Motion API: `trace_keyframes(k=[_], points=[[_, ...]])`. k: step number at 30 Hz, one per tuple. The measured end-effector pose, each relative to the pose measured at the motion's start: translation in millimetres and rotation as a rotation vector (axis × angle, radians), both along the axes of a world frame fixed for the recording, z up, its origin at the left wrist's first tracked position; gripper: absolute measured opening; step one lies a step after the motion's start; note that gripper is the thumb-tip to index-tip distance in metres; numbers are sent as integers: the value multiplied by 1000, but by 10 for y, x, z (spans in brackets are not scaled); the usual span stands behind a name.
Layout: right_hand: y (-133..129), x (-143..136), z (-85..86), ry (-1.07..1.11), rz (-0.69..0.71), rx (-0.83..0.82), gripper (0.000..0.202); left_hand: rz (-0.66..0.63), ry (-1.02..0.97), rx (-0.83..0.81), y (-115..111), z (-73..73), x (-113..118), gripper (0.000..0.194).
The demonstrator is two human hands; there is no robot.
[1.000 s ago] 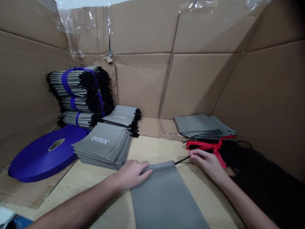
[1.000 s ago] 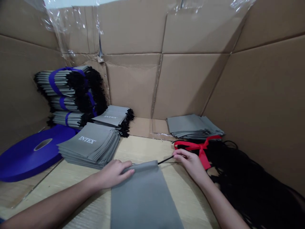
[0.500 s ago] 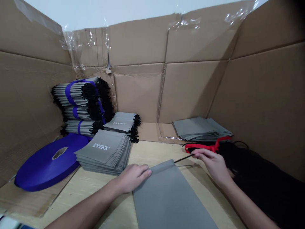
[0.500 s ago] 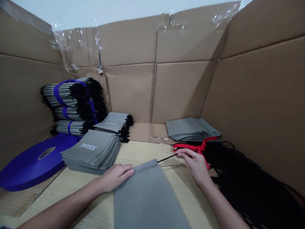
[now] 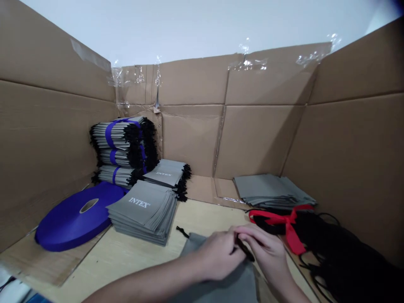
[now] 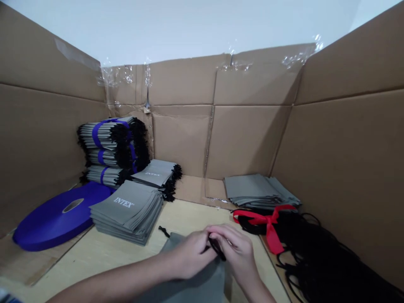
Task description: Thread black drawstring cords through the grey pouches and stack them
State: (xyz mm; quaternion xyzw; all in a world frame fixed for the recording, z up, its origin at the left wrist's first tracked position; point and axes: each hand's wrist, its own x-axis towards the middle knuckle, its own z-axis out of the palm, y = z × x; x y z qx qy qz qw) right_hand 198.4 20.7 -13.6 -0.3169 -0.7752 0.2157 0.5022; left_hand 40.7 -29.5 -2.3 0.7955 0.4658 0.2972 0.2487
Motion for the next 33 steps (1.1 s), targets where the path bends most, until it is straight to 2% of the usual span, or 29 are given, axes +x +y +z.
trace_keyframes(k=[3, 5, 7, 12, 16, 20, 22, 24, 27, 29, 31, 33], points=[[41, 114, 8, 73, -156, 48, 19, 29, -156, -27, 109, -90, 109, 35], [113, 232, 20, 122, -273, 50, 20, 39, -175, -38, 134, -131, 75, 38], [190, 319, 13, 126, -315, 38, 21, -10, -242, -60, 137, -114, 0, 40], [300, 302, -93, 117, -307, -51, 22, -231, -474, -199, 218, 130, -195, 35], [307, 226, -104, 121, -337, -136, 25, -246, -404, -262, 338, 295, -332, 32], [276, 111, -51, 121, -210, -265, 29, -260, -316, -338, 389, 351, -406, 18], [234, 2, -67, 119, -127, -319, 32, -275, -391, -331, 389, 372, -418, 16], [174, -124, -130, 133, -88, -342, 33, -285, -549, -352, 381, 394, -421, 17], [77, -267, -264, 189, -88, -331, 33, -223, -756, -447, 378, 388, -405, 32], [33, -303, -330, 217, -94, -323, 31, -153, -796, -444, 395, 333, -377, 42], [20, -300, -356, 205, -85, -346, 31, -50, -736, -360, 424, 242, -341, 42], [40, -282, -353, 159, -68, -393, 32, 91, -545, -230, 452, 133, -310, 36]])
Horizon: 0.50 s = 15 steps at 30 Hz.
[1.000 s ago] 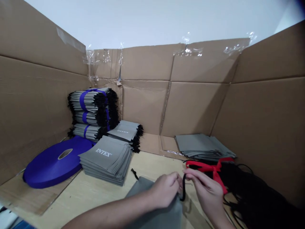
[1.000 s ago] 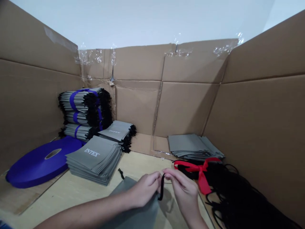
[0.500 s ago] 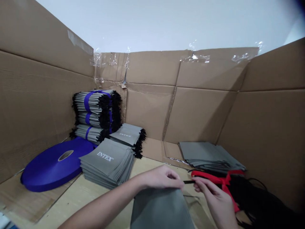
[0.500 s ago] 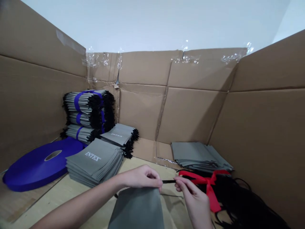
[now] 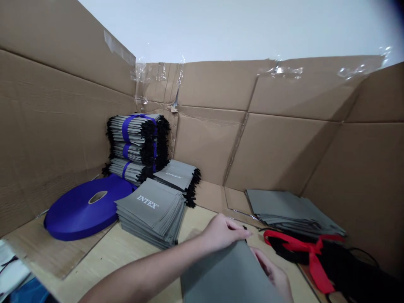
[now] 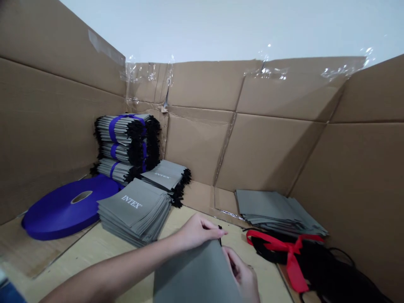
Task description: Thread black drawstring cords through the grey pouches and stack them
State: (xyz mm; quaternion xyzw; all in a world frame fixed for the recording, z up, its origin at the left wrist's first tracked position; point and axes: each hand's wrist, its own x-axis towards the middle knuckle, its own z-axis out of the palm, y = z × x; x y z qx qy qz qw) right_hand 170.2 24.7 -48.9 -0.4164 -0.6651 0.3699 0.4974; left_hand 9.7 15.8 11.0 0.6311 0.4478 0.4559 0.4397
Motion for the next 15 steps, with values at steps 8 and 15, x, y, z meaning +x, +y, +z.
trace_keyframes(k=[8, 15], points=[[207, 43, -100, -37, 73, -290, 54, -85, 943, 453, -33, -276, 27, 32], [181, 22, -32, 179, 140, -407, 56, -28, 897, 440, -158, -223, 47, 37]])
